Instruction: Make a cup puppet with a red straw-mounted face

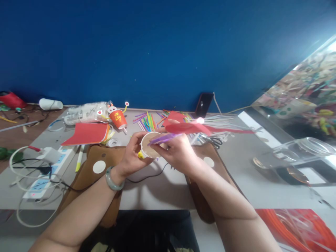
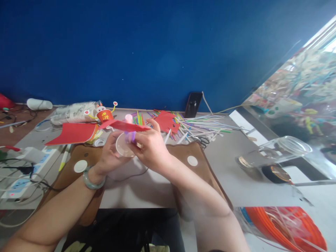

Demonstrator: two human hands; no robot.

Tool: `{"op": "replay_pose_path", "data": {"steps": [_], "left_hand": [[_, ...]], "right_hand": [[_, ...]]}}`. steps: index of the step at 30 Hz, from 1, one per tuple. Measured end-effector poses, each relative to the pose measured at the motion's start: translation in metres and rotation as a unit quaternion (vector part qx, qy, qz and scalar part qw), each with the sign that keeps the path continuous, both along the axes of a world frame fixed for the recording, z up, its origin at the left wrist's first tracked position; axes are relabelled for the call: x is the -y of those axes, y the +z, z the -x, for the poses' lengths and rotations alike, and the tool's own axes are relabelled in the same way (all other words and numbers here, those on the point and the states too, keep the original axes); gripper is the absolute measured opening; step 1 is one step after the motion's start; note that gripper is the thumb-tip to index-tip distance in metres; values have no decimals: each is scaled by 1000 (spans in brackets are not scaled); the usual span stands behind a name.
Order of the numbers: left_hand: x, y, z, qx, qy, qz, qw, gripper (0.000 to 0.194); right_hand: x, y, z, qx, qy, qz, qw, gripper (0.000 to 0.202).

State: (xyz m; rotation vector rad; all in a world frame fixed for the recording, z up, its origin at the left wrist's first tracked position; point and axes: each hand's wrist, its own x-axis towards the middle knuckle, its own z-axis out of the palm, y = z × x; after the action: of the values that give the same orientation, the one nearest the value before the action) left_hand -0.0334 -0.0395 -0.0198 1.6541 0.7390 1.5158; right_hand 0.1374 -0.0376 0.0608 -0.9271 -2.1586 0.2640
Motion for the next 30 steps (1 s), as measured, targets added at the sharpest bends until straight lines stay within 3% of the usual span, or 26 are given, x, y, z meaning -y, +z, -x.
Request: {"op": "replay_pose_path", "data": {"steps": [10,14,22,30], "left_hand": [[-3,0,-4,16,-12,13,1000,62],[-6,1,-4,38,-29,42,998,62],[-14,-5,-2,81,-77,147,983,66],[-14,-4,0,110,-72,137,982,64]], "right_hand": [[-6,-1,2,40,-7,10,999,8],[-9,1,2,1,-25,23,999,8],[-26,-3,-6,-69,-58,129,988,4],[-37,7,-19,-142,44,281,948,8]]}}
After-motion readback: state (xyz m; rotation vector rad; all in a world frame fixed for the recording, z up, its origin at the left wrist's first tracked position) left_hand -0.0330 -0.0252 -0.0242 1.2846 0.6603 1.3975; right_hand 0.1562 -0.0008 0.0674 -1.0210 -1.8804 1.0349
